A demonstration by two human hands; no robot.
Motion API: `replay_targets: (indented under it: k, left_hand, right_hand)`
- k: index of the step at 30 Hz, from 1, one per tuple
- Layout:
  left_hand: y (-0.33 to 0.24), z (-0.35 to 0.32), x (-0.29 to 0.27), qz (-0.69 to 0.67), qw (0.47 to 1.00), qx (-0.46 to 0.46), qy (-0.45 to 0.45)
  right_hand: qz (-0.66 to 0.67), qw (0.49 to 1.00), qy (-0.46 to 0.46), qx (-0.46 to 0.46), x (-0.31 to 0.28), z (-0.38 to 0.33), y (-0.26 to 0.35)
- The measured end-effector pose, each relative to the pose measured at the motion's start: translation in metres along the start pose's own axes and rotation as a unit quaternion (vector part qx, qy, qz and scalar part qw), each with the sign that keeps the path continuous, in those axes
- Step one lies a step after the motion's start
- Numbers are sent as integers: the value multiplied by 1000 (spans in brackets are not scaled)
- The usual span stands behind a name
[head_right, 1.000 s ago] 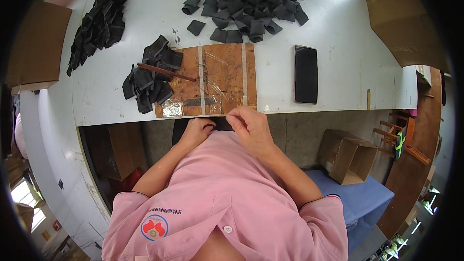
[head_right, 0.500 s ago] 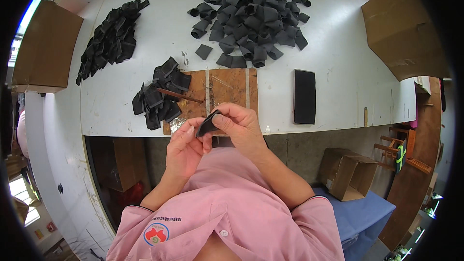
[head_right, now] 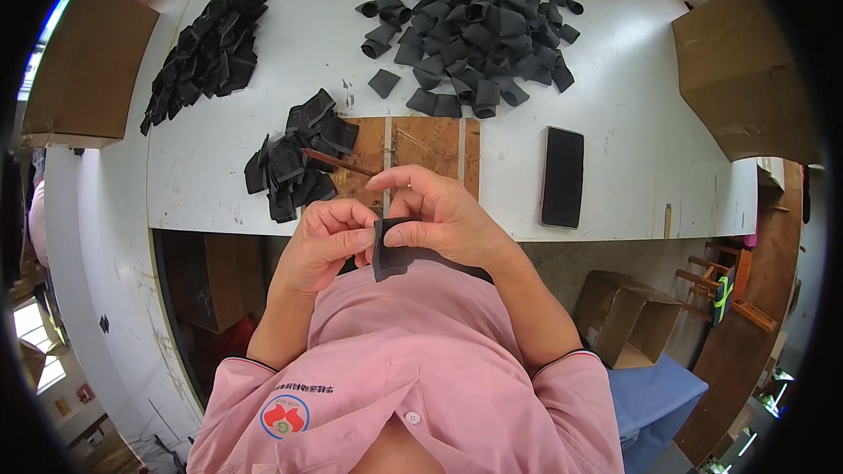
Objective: Assembling small black rubber components using a thin needle-like tool on a workbench.
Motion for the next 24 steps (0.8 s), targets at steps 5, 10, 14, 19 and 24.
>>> replay_targets:
  k: [5,10,14,19,24]
  left_hand:
    - [-2,-4,-3,3,1000,3,-5]
    - [1,-5,-10,8,1000,22,-5]
    - [0,-6,-15,0,1000,28,-14]
    - [-7,-13,-8,130,988,58,-59]
    - [-12,-14,3,423,847,268,-179]
  right_hand:
    - [-42,999,0,15,3,1,0]
    - [-45,999,15,24,3,8,-1]
    - [-82,996,19,19,6,14,1]
    - [-96,995,21,24,14,16,0]
    - [-422,756,-439,-238,23,-11,22]
Point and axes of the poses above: each hand's wrist, its own z-axis towards the middle knuckle, its own x-axis out of the palm, y = z × x, the point moved 4 cm from there along z, towards the middle knuckle, and after that the axes turned 13 degrees about x, right-handed, at the moved point
